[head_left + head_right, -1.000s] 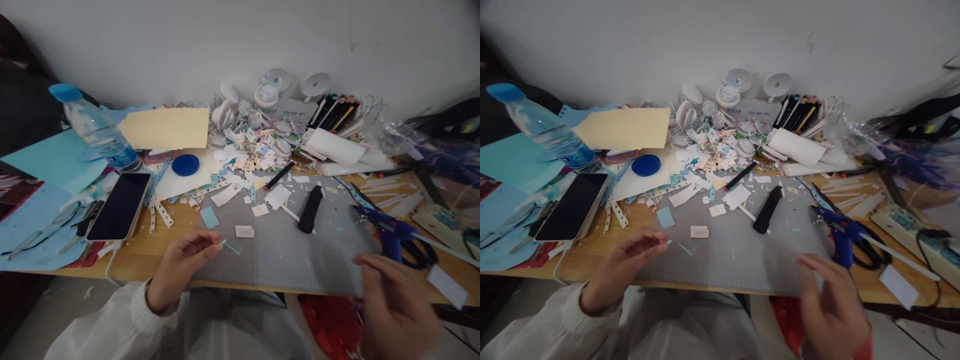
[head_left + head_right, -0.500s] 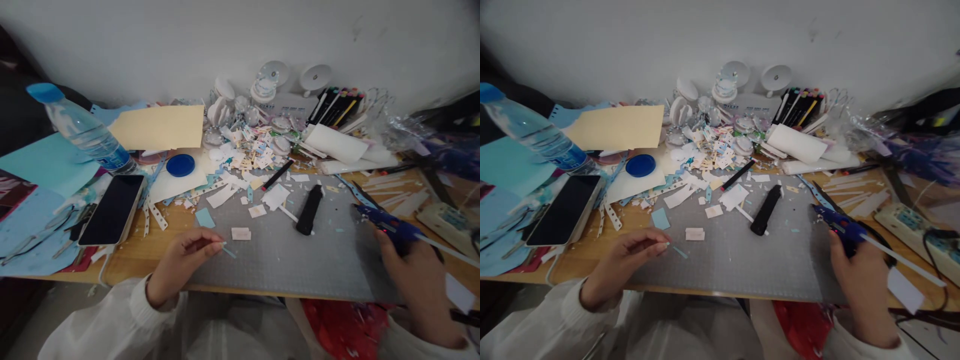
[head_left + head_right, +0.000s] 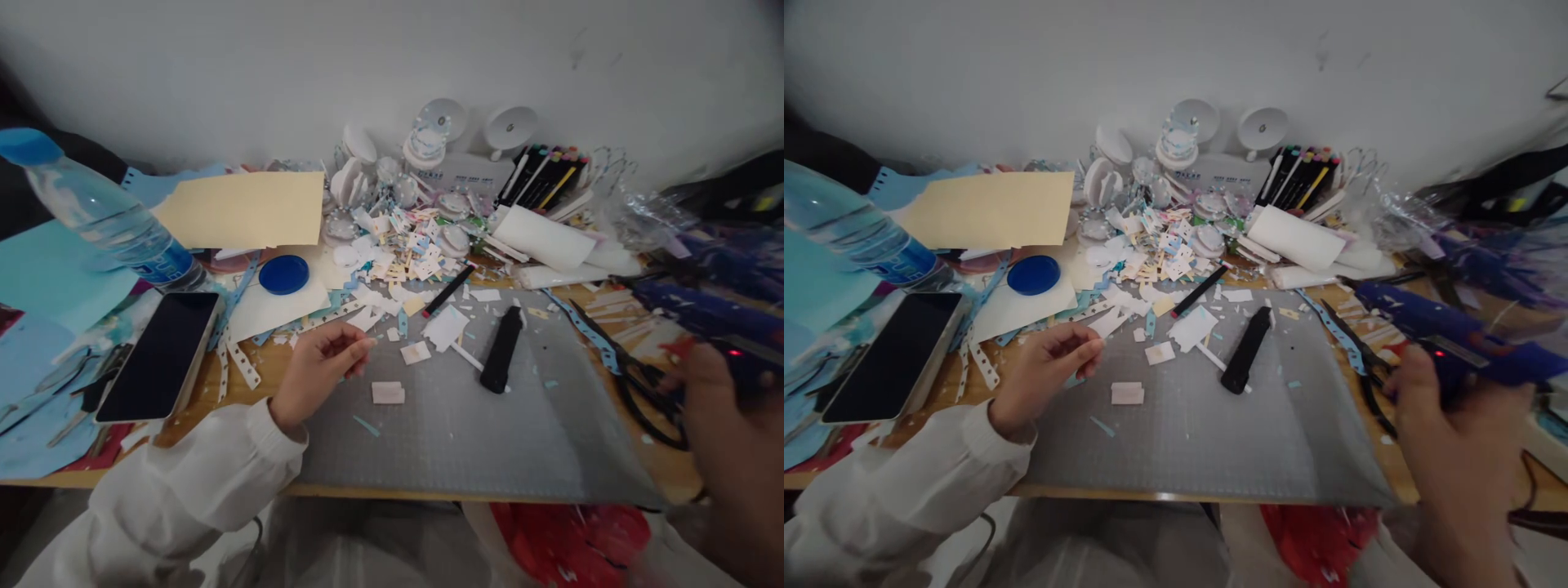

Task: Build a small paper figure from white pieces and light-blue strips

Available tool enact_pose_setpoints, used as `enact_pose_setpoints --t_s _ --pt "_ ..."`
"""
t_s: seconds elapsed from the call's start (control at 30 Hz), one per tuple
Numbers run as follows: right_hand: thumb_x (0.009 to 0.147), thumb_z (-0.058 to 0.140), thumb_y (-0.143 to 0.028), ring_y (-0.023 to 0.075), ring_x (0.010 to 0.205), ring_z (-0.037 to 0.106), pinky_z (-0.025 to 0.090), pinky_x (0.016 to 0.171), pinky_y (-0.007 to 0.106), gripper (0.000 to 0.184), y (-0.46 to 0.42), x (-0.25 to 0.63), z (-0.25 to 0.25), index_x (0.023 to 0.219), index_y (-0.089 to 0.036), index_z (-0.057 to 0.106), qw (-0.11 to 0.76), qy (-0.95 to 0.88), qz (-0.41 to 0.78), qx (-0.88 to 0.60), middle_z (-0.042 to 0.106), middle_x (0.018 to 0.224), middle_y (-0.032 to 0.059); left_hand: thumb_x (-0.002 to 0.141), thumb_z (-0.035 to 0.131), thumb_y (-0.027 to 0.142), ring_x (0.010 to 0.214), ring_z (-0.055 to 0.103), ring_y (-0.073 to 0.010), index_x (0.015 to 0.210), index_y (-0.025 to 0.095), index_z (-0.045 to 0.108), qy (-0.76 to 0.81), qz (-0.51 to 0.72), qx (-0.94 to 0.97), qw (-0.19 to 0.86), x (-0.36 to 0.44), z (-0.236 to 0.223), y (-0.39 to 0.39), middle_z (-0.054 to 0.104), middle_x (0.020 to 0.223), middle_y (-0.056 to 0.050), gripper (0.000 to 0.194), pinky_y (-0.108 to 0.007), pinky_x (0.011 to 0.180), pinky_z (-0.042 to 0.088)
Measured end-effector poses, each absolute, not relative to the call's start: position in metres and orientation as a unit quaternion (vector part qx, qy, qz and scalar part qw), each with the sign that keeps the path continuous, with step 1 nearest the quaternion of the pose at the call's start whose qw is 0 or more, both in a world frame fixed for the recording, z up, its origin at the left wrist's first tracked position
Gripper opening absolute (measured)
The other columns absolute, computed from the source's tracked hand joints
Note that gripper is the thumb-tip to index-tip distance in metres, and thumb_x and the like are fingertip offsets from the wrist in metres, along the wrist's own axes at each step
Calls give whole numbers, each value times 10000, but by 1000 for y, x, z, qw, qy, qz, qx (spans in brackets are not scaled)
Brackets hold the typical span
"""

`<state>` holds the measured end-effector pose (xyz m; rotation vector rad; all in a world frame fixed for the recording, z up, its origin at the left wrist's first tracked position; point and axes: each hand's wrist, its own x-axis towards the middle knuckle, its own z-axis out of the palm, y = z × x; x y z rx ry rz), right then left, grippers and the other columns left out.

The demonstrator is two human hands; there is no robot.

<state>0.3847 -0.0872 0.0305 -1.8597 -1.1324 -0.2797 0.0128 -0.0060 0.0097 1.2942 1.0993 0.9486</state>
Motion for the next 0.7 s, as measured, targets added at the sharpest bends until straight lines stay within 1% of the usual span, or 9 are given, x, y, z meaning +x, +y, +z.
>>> enact_pose_setpoints --t_s 0.07,0.1,0.2,0.27,0.33,0.4,0.47,0.57,0.7 --pt "626 754 -576 328 821 676 446 648 472 383 -65 360 37 833 -267 667 450 -425 -143 -773 704 882 166 755 740 407 491 555 -77 724 149 636 460 399 542 579 14 4 -6 612 581 22 280 -170 464 444" --pt "572 793 -544 333 780 676 452 643 469 378 -54 347 37 768 -246 667 444 -407 -162 -782 705 831 162 755 740 400 499 570 -81 733 145 642 457 396 538 587 14 1 -6 625 593 15 274 -172 470 458" --pt "597 771 -432 242 547 624 469 549 387 270 -30 309 31 577 -228 596 413 -509 -64 -753 633 552 80 763 737 379 518 605 -92 767 137 657 451 395 522 607 12 -5 -6 658 623 -3 255 -178 482 494" --pt "631 708 -378 187 421 554 443 469 328 279 -24 288 21 492 -242 508 395 -580 -7 -712 546 425 11 766 737 365 516 618 -96 777 135 658 452 397 510 615 11 -7 -5 669 626 -8 245 -179 479 506" --pt "645 665 -373 162 379 531 429 427 290 228 -24 275 10 541 -240 512 390 -623 20 -677 539 424 -26 766 742 345 506 623 -93 780 134 660 450 397 490 633 10 -8 -6 675 622 -6 227 -171 470 511" --pt "663 656 -369 152 395 550 443 421 264 168 -28 268 0 672 -237 552 391 -656 34 -644 579 483 -47 763 750 314 490 621 -82 776 135 666 440 391 463 663 10 -7 -7 677 608 2 198 -154 463 510" --pt "691 667 -360 142 423 571 459 428 243 183 -34 265 -6 779 -244 556 387 -684 43 -617 604 535 -61 758 757 276 472 614 -70 756 134 669 429 376 437 695 11 -6 -8 676 591 9 167 -135 452 505" --pt "741 671 -381 128 450 583 466 433 223 208 -40 263 -8 833 -256 531 377 -703 53 -601 611 575 -70 750 761 232 453 612 -66 741 132 669 429 352 402 728 12 -4 -11 680 574 12 136 -118 422 493" --pt "780 658 -393 113 482 584 470 452 210 212 -44 262 -6 834 -256 505 365 -711 68 -597 591 602 -71 753 751 204 440 616 -68 749 137 665 429 336 364 756 12 -3 -15 685 564 14 109 -109 403 486"
